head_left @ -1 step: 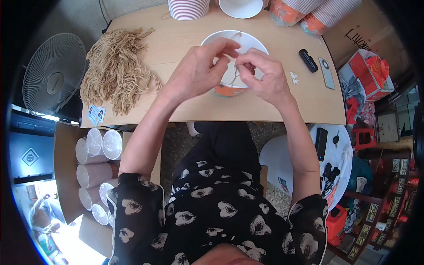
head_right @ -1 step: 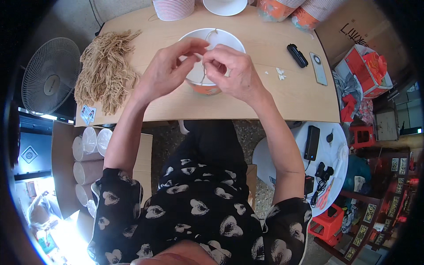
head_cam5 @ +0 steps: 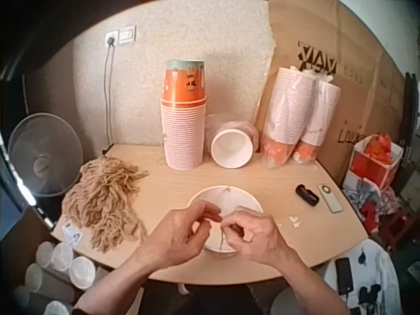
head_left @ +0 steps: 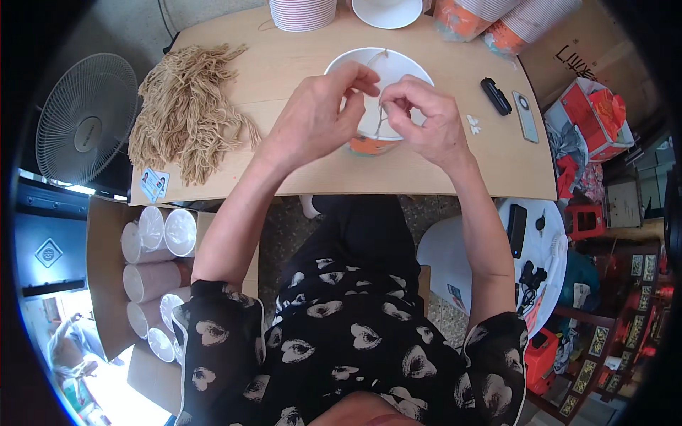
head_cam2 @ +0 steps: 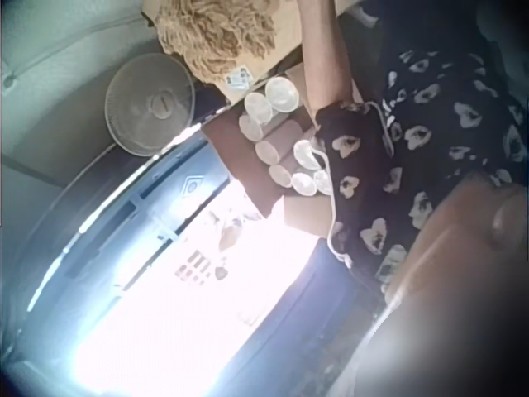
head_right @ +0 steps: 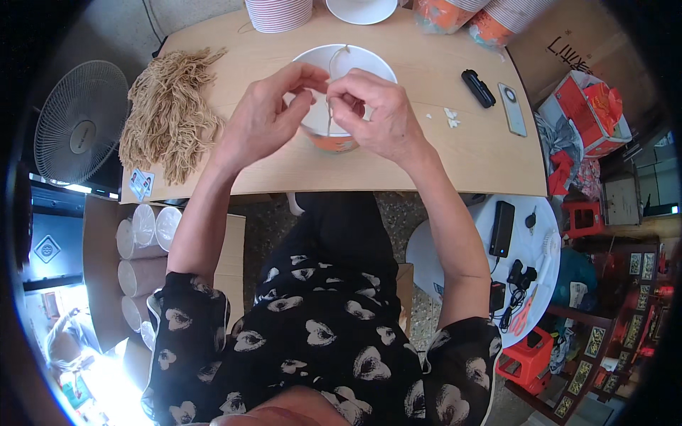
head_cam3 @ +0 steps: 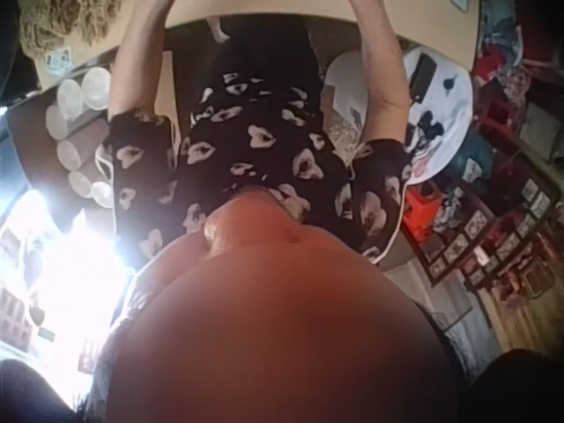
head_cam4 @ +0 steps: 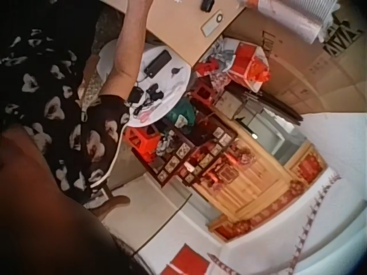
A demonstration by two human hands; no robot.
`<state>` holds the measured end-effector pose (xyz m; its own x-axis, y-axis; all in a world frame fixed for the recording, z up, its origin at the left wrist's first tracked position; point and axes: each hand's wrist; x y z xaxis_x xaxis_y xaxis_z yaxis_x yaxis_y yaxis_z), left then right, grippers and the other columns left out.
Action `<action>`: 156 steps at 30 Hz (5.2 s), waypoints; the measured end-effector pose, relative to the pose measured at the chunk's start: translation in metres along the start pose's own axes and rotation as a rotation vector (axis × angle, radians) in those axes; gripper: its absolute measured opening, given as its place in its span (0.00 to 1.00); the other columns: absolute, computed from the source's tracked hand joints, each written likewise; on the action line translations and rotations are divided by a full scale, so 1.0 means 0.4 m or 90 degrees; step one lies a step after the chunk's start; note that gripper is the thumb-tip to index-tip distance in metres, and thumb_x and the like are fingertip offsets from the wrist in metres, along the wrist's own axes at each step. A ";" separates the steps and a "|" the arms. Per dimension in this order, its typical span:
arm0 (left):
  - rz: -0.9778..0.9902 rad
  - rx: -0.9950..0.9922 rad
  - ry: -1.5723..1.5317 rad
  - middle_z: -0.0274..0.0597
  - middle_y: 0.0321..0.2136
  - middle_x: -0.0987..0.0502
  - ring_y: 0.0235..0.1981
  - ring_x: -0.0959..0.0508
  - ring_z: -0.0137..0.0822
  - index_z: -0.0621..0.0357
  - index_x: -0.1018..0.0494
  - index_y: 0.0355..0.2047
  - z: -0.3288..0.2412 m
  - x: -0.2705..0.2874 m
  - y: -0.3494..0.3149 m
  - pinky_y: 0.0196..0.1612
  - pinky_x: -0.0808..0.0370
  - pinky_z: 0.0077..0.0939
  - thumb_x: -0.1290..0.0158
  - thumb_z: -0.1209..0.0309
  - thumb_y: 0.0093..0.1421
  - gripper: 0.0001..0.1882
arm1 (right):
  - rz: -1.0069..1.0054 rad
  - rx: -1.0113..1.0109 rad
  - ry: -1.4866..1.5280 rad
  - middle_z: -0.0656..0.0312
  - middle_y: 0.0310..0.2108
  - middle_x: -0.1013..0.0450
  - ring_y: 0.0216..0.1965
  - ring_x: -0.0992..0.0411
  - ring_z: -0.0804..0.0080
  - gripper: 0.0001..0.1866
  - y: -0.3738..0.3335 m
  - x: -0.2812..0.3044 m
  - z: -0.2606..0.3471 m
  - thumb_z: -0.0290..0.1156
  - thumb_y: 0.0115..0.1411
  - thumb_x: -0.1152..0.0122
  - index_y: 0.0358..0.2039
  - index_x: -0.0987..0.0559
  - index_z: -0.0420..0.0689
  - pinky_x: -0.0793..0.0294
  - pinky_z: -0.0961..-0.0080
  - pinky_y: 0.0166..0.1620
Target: Attaching string handles to paper Halloween buckets using a thin guide tool.
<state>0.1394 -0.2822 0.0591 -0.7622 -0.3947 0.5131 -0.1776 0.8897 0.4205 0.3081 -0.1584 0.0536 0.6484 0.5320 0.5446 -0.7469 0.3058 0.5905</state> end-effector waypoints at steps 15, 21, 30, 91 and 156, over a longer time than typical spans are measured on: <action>0.140 0.137 -0.092 0.43 0.28 0.15 0.29 0.17 0.28 0.64 0.17 0.37 -0.024 0.036 -0.068 0.34 0.20 0.24 0.41 0.74 0.59 0.08 | 0.101 -0.109 -0.021 0.67 0.23 0.28 0.24 0.32 0.81 0.02 -0.015 0.011 0.032 0.24 0.60 0.41 0.33 0.24 0.39 0.30 0.81 0.30; 0.188 0.047 0.023 0.36 0.27 0.16 0.25 0.25 0.21 0.60 0.17 0.39 -0.006 0.095 -0.050 0.27 0.29 0.18 0.41 0.74 0.61 0.08 | 0.072 -0.159 0.223 0.67 0.29 0.23 0.26 0.30 0.84 0.06 -0.028 -0.005 0.004 0.24 0.62 0.44 0.36 0.22 0.36 0.30 0.82 0.27; 0.148 0.191 -0.142 0.33 0.28 0.16 0.26 0.24 0.17 0.62 0.18 0.39 -0.011 0.081 -0.058 0.28 0.30 0.15 0.40 0.71 0.64 0.08 | 0.088 -0.270 0.324 0.63 0.33 0.21 0.27 0.27 0.82 0.14 0.009 -0.025 0.058 0.32 0.64 0.34 0.44 0.19 0.35 0.29 0.85 0.27; 0.082 0.190 -0.292 0.38 0.37 0.21 0.39 0.17 0.26 0.65 0.28 0.49 -0.014 0.102 -0.101 0.38 0.19 0.18 0.43 0.77 0.66 0.12 | -0.079 -0.315 0.338 0.71 0.24 0.27 0.26 0.36 0.89 0.09 0.004 -0.061 0.089 0.27 0.67 0.38 0.42 0.17 0.34 0.37 0.88 0.29; -0.250 -0.146 -0.041 0.41 0.33 0.15 0.31 0.15 0.29 0.61 0.21 0.42 0.040 0.007 -0.123 0.33 0.18 0.21 0.36 0.80 0.57 0.12 | 0.019 -0.476 0.298 0.77 0.18 0.38 0.17 0.48 0.92 0.09 0.077 -0.081 0.117 0.31 0.64 0.37 0.38 0.18 0.37 0.54 0.87 0.20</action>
<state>0.1361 -0.3234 0.0279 -0.7031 -0.6703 0.2376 -0.3241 0.5994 0.7319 0.2708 -0.2033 0.0821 0.6226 0.7665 0.1575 -0.7698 0.6361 -0.0530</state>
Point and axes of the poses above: each hand's wrist, its own y-axis towards the middle knuckle, its own x-axis out of the back of the hand, z = x × y
